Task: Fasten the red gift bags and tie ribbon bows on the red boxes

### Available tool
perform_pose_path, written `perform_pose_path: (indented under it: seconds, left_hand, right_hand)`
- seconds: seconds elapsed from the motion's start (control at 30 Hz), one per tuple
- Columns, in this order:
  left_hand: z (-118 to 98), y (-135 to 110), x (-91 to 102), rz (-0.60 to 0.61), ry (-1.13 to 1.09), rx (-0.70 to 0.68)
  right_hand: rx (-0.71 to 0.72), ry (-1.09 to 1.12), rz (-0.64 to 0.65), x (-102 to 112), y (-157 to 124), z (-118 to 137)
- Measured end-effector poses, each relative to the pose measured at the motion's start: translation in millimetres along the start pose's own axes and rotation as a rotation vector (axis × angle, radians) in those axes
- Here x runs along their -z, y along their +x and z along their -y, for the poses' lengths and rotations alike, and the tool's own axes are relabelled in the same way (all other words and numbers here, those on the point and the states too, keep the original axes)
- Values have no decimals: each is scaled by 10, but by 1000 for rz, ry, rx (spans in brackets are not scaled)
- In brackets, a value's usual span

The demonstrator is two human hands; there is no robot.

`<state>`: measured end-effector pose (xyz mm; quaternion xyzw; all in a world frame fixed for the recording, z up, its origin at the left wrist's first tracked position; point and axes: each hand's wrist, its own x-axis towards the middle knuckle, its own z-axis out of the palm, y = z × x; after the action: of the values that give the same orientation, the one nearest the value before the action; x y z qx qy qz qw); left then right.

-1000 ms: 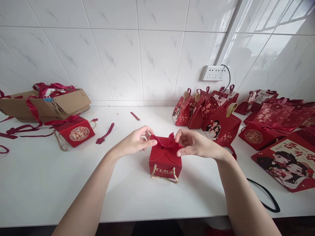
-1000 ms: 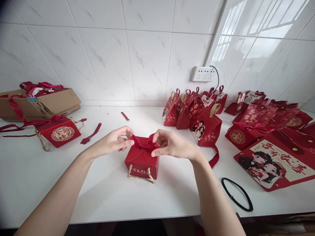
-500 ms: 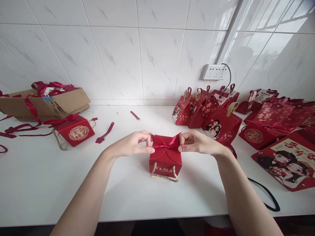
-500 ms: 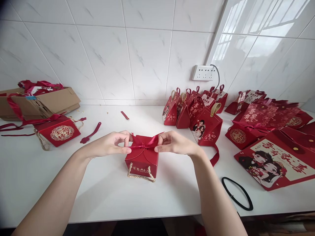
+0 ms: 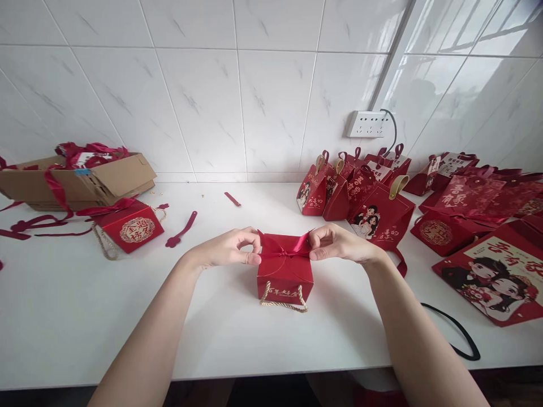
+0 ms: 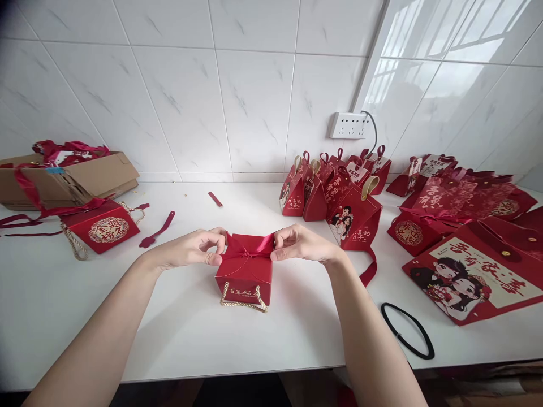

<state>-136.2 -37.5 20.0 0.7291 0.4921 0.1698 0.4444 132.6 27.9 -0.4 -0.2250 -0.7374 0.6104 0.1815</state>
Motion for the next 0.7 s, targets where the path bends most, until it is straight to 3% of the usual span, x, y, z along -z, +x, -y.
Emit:
perform_pose_path:
  seconds: [0.33, 0.43, 0.57, 0.7]
  left_hand:
    - [47, 48, -8, 89, -41, -43]
    - [84, 61, -6, 122, -174, -72]
    - [122, 81, -10, 101, -500, -31]
    - [123, 125, -61, -26, -475, 38]
  right_hand:
    - [-36, 16, 66, 61, -9, -50]
    - [-12, 10, 75, 77, -20, -45]
    - [6, 17, -28, 77, -16, -21]
    - [-67, -17, -158, 49, 15, -20]
